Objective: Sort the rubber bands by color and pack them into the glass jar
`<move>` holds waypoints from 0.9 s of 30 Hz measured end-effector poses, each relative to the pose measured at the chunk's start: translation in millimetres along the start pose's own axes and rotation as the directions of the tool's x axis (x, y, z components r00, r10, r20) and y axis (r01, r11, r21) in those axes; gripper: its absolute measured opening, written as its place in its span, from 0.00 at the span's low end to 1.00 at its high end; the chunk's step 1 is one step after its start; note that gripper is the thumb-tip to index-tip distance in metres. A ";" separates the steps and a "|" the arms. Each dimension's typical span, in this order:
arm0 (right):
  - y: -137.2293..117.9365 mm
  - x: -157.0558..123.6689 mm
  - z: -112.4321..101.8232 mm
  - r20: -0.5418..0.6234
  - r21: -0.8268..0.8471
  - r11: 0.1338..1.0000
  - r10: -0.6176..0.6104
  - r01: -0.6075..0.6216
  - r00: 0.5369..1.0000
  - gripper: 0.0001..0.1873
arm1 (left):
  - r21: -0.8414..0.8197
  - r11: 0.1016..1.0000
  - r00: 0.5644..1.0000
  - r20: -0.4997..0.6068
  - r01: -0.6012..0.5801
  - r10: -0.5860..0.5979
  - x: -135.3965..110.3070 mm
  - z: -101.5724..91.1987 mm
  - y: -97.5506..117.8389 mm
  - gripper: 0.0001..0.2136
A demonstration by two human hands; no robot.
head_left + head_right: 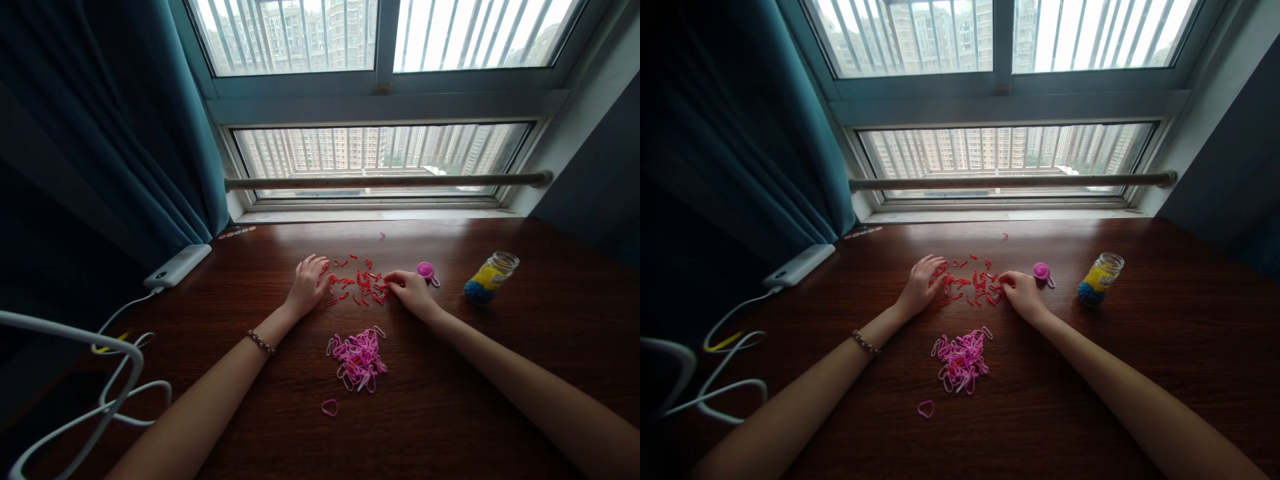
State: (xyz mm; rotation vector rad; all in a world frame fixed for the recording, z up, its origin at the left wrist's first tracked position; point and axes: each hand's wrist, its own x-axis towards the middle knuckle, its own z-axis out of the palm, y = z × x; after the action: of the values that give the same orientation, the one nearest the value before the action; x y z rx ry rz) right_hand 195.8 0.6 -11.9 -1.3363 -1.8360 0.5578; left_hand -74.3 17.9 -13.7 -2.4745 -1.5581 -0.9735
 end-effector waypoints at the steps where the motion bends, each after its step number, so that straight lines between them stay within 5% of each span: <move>1: 0.9 1.0 -0.5 -0.020 -0.005 1.000 0.001 -0.001 1.000 0.10 | -0.020 0.999 0.999 -0.033 -0.040 0.039 1.8 -0.8 1.2 0.14; 5: 2.7 -0.8 -6.7 0.031 -0.032 0.995 -0.096 0.097 0.995 0.08 | -0.122 0.975 0.981 -0.072 -0.186 0.178 16.2 1.9 11.3 0.08; 11: 4.4 -4.0 -7.8 0.072 -0.014 0.983 -0.180 0.181 0.981 0.06 | -0.241 0.932 0.956 0.042 -0.271 0.289 47.9 25.1 37.9 0.08; 17: 8.0 -5.6 -6.6 -0.041 0.041 0.995 -0.092 0.093 0.995 0.07 | -0.259 0.938 0.946 0.170 -0.229 0.277 60.2 43.5 42.9 0.07; 27: 1.5 -4.3 -9.8 -0.085 0.329 0.943 0.091 -0.058 0.992 0.11 | -0.352 0.933 0.954 0.245 -0.077 0.172 54.6 33.7 35.2 0.03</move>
State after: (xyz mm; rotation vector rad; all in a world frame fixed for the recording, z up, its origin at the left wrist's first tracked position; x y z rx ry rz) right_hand 205.1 -3.8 -8.6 -1.1891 -1.5383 0.7843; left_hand -13.2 56.5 -1.7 -3.0189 -1.3675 -0.9893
